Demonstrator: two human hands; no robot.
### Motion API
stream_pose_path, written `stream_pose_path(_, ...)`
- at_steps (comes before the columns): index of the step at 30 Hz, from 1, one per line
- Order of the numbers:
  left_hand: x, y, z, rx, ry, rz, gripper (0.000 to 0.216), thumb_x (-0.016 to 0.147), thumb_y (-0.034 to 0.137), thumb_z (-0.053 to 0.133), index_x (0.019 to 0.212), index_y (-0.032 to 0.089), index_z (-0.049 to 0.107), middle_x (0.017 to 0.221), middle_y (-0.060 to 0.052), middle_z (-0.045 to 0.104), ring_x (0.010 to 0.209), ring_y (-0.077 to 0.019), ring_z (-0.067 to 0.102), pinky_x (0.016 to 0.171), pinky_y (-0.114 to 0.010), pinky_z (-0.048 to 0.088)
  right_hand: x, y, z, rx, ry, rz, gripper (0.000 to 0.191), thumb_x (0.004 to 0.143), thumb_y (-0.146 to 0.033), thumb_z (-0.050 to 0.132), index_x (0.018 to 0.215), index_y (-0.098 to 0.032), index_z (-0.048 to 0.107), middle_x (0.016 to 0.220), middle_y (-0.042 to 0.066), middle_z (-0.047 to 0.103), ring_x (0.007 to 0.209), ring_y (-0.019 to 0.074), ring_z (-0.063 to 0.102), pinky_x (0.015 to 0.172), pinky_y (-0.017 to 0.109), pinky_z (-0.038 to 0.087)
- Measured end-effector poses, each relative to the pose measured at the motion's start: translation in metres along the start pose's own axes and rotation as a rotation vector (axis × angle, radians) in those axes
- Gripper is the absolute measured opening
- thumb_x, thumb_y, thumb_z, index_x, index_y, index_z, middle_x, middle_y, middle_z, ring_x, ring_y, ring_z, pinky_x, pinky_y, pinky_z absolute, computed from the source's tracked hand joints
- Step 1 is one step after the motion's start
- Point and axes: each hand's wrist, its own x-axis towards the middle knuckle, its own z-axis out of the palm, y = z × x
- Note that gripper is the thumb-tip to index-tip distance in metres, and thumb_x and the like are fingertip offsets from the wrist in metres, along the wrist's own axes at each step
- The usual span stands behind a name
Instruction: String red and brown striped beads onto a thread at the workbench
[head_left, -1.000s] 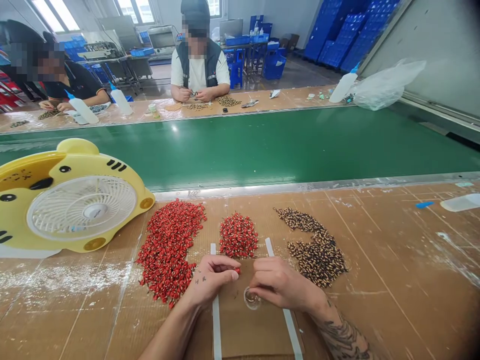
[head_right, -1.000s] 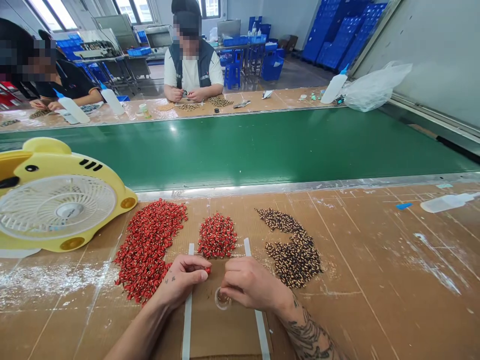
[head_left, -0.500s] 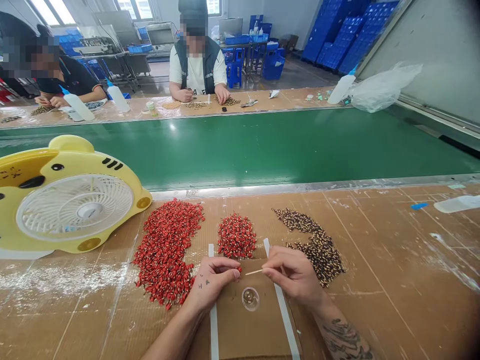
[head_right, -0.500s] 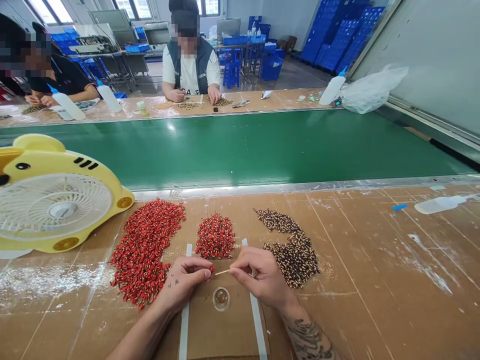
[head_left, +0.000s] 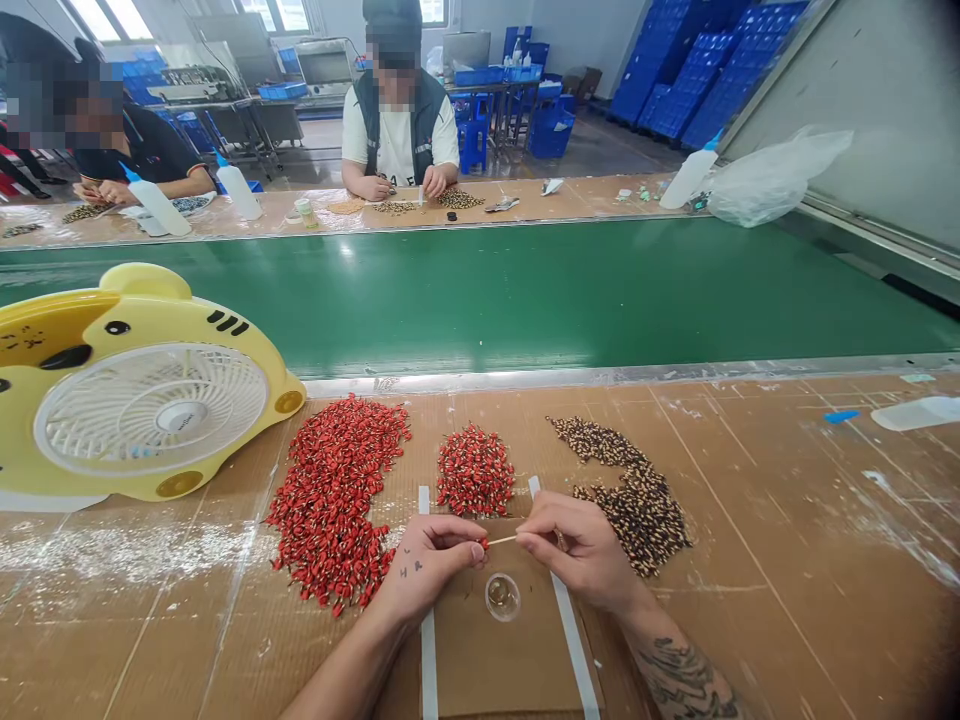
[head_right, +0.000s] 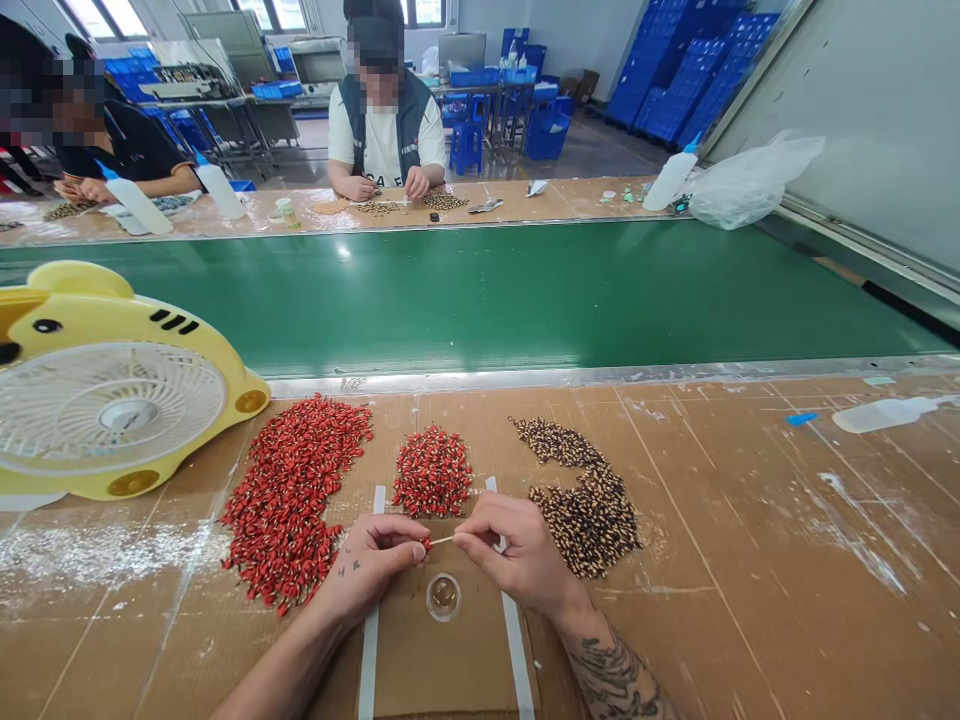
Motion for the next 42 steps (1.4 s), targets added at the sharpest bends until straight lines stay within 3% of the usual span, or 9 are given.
stream_pose_path(10,0.0,0.001,-0.001,0.057,0.013,0.006,0.016,0.064,0.023,0.082,0.078,0.015,0.079,0.064,-0.002,0.072,0.057,-0.0114,0.058,0.057,-0.02,0.041,0.0,0.001,-0.002,-0.06,0.047,0.011,0.032,0.096,-0.031,0.057,0.067,-0.017,0.06,0.06,-0.001,0.051,0.056,0.0131,0.046,0.053,0.025,0.032)
stream_pose_path(12,0.0,0.002,0.0,0.071,0.021,0.021,0.016,0.064,0.023,0.081,0.078,0.015,0.079,0.064,-0.001,0.072,0.058,-0.0116,0.059,0.058,-0.02,0.041,-0.001,0.002,-0.003,-0.052,-0.062,-0.001,0.034,0.096,-0.034,0.057,0.067,-0.017,0.06,0.06,-0.001,0.052,0.056,0.0131,0.047,0.055,0.026,0.033)
stream_pose_path(15,0.001,0.001,-0.001,0.08,0.023,0.046,0.015,0.065,0.023,0.081,0.078,0.015,0.079,0.066,-0.002,0.073,0.061,-0.0127,0.06,0.06,-0.021,0.043,0.001,0.001,-0.001,-0.096,-0.342,-0.03,0.038,0.095,-0.041,0.058,0.066,-0.018,0.061,0.06,-0.001,0.054,0.056,0.013,0.049,0.054,0.025,0.033)
stream_pose_path(17,0.002,-0.001,-0.003,0.063,0.027,0.038,0.017,0.066,0.024,0.081,0.079,0.015,0.078,0.066,-0.002,0.073,0.062,-0.0131,0.061,0.062,-0.021,0.044,0.003,0.001,-0.004,-0.147,-0.406,-0.021,0.037,0.094,-0.044,0.06,0.068,-0.018,0.064,0.062,0.0,0.057,0.058,0.0137,0.052,0.055,0.025,0.035)
stream_pose_path(19,0.004,-0.005,-0.005,0.041,0.033,0.021,0.019,0.066,0.025,0.081,0.082,0.015,0.078,0.066,-0.002,0.073,0.062,-0.0133,0.061,0.063,-0.021,0.044,0.005,0.002,-0.017,-0.218,-0.323,0.039,0.032,0.094,-0.041,0.059,0.073,-0.018,0.067,0.065,0.001,0.06,0.062,0.015,0.055,0.059,0.026,0.038)
stream_pose_path(23,0.007,-0.009,-0.009,0.05,0.021,0.021,0.02,0.068,0.027,0.08,0.084,0.015,0.077,0.068,-0.002,0.073,0.065,-0.0138,0.061,0.066,-0.022,0.045,0.002,0.013,-0.066,-0.511,-0.003,0.257,0.02,0.093,-0.023,0.055,0.081,-0.019,0.07,0.081,0.005,0.068,0.079,0.0202,0.061,0.074,0.031,0.044)
stream_pose_path(27,0.007,-0.01,-0.009,0.058,0.012,0.028,0.02,0.069,0.028,0.08,0.085,0.015,0.077,0.067,-0.001,0.071,0.065,-0.0136,0.06,0.066,-0.022,0.044,-0.008,0.029,-0.097,-0.716,0.0,0.439,0.017,0.086,-0.015,0.057,0.086,-0.02,0.074,0.091,0.005,0.073,0.09,0.0239,0.062,0.082,0.035,0.045)
stream_pose_path(32,0.008,-0.009,-0.009,0.059,0.012,0.031,0.02,0.07,0.028,0.079,0.085,0.016,0.076,0.067,-0.001,0.071,0.065,-0.0132,0.059,0.065,-0.021,0.043,-0.011,0.041,-0.089,-0.774,-0.08,0.504,0.019,0.083,-0.012,0.059,0.08,-0.021,0.075,0.087,0.003,0.073,0.089,0.0232,0.062,0.082,0.033,0.044)
stream_pose_path(42,0.006,-0.006,-0.007,0.046,-0.022,0.061,0.016,0.071,0.026,0.077,0.083,0.015,0.076,0.067,-0.001,0.07,0.066,-0.0138,0.06,0.067,-0.022,0.043,-0.002,0.048,-0.075,-0.782,-0.03,0.492,0.021,0.079,-0.01,0.055,0.068,-0.02,0.069,0.076,0.003,0.07,0.08,0.0221,0.062,0.074,0.03,0.042)
